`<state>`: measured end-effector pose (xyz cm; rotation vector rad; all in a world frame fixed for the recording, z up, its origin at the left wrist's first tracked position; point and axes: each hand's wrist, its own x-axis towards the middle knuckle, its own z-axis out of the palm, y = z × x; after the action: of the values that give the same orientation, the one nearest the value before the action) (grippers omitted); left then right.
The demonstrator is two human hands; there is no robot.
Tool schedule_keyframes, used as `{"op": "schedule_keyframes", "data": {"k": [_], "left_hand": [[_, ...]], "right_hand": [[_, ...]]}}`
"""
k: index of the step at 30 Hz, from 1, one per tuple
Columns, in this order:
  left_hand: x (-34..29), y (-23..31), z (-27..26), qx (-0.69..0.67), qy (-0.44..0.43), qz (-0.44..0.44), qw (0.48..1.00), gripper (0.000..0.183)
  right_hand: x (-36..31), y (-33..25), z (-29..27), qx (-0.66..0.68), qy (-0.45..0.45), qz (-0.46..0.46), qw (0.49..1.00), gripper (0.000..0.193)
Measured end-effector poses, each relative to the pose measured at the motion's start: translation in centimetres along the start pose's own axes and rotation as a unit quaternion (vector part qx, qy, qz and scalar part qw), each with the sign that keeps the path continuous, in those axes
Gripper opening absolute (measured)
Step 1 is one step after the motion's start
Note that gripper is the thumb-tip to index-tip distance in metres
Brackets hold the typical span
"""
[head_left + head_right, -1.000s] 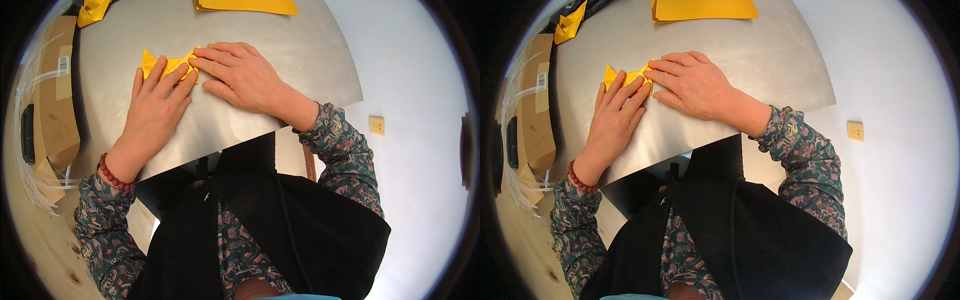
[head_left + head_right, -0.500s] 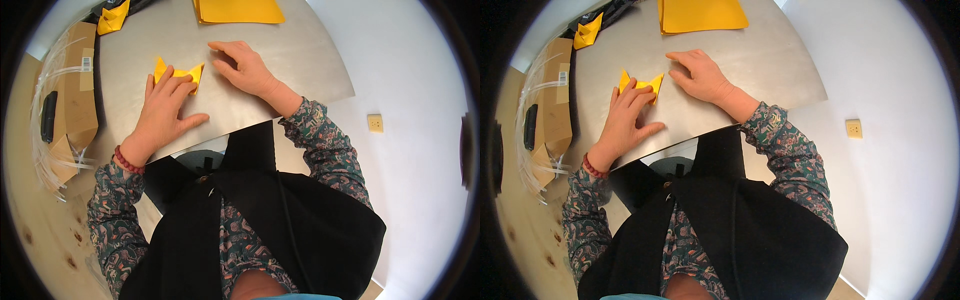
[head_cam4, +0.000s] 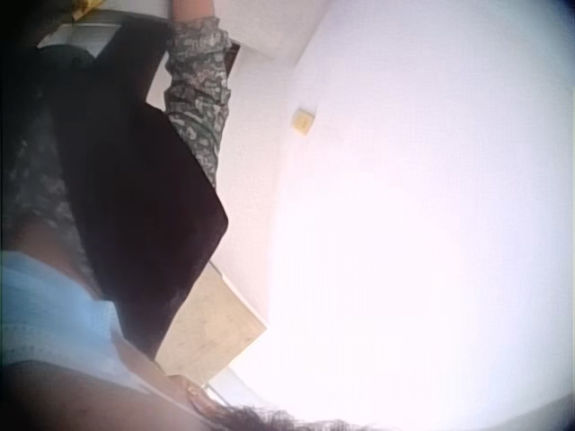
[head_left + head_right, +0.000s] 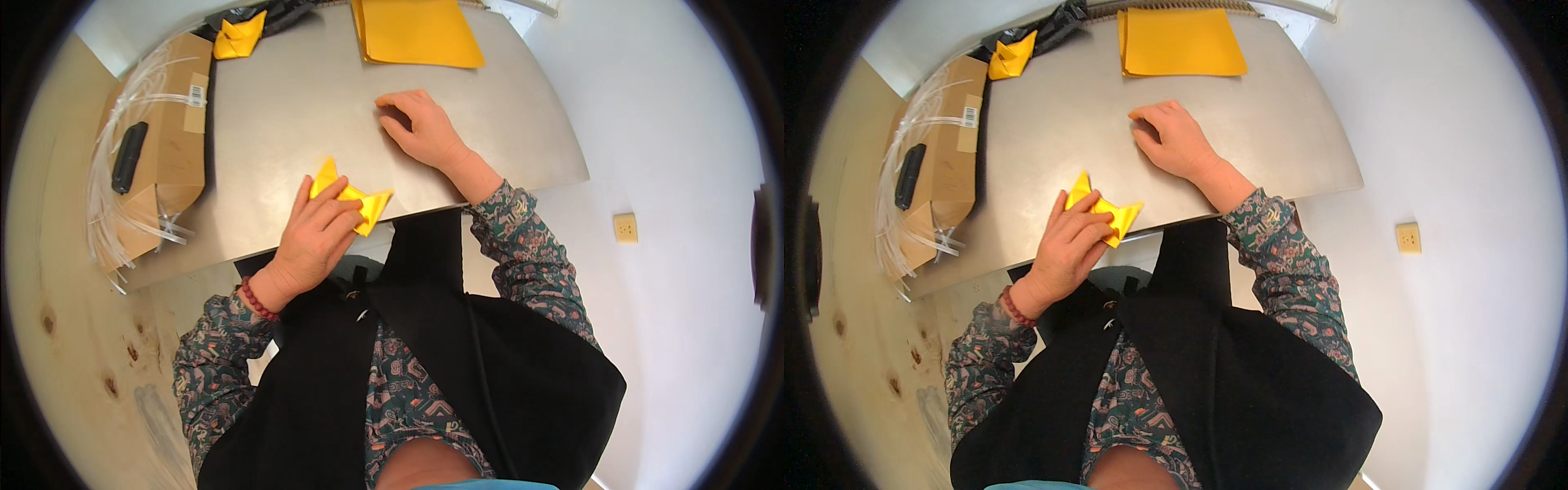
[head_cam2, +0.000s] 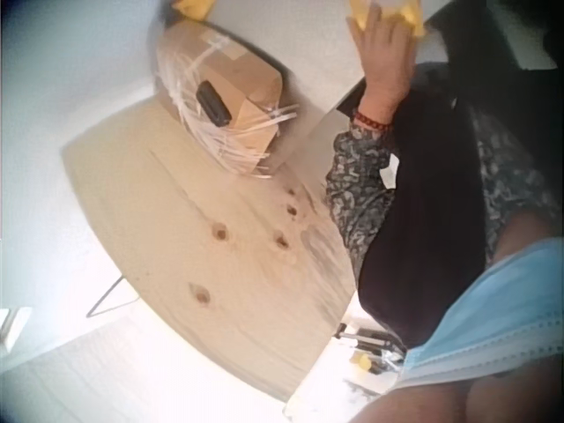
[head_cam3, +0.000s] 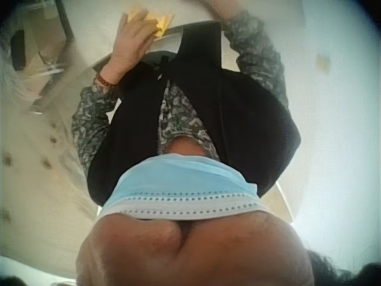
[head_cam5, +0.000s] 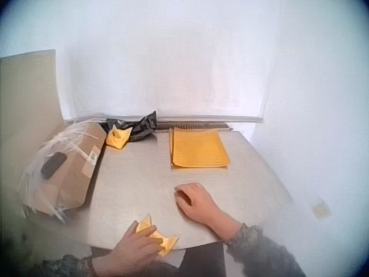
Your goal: The person folds a yellow sheet of paper by hand on a metal table, making multiple creases and shaping it into a small origami object. The finished piece is placed on the table alongside other completed yellow and black folded items.
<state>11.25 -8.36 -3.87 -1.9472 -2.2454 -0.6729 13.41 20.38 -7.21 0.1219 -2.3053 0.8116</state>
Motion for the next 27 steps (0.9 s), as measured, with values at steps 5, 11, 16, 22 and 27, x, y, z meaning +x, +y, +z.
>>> {"op": "schedule_keyframes", "data": {"k": [5,11,16,22,27], "left_hand": [[3.6,1.7,1.2,-0.052,0.247,-0.03,0.967,0.025],[8.4,-4.3,0.9,-0.571,0.386,-0.297,0.661,0.015],[7.8,-5.4,3.3,-0.621,0.365,-0.25,0.647,0.028],[5.4,-3.7,1.0,-0.239,0.333,-0.375,0.832,0.046],[4.6,-2.4,1.2,0.045,0.178,-0.158,0.97,0.04]], "right_hand": [[-0.6,2.0,-3.8,-0.009,-0.107,0.097,0.989,0.03],[0.9,1.9,-4.2,0.298,-0.108,0.173,0.933,0.048],[1.4,-0.2,-3.7,0.45,-0.194,0.198,0.849,0.048],[2.7,0.6,-4.2,0.334,-0.25,0.261,0.87,0.05],[2.3,0.8,-4.5,0.133,-0.276,0.184,0.934,0.053]]}}
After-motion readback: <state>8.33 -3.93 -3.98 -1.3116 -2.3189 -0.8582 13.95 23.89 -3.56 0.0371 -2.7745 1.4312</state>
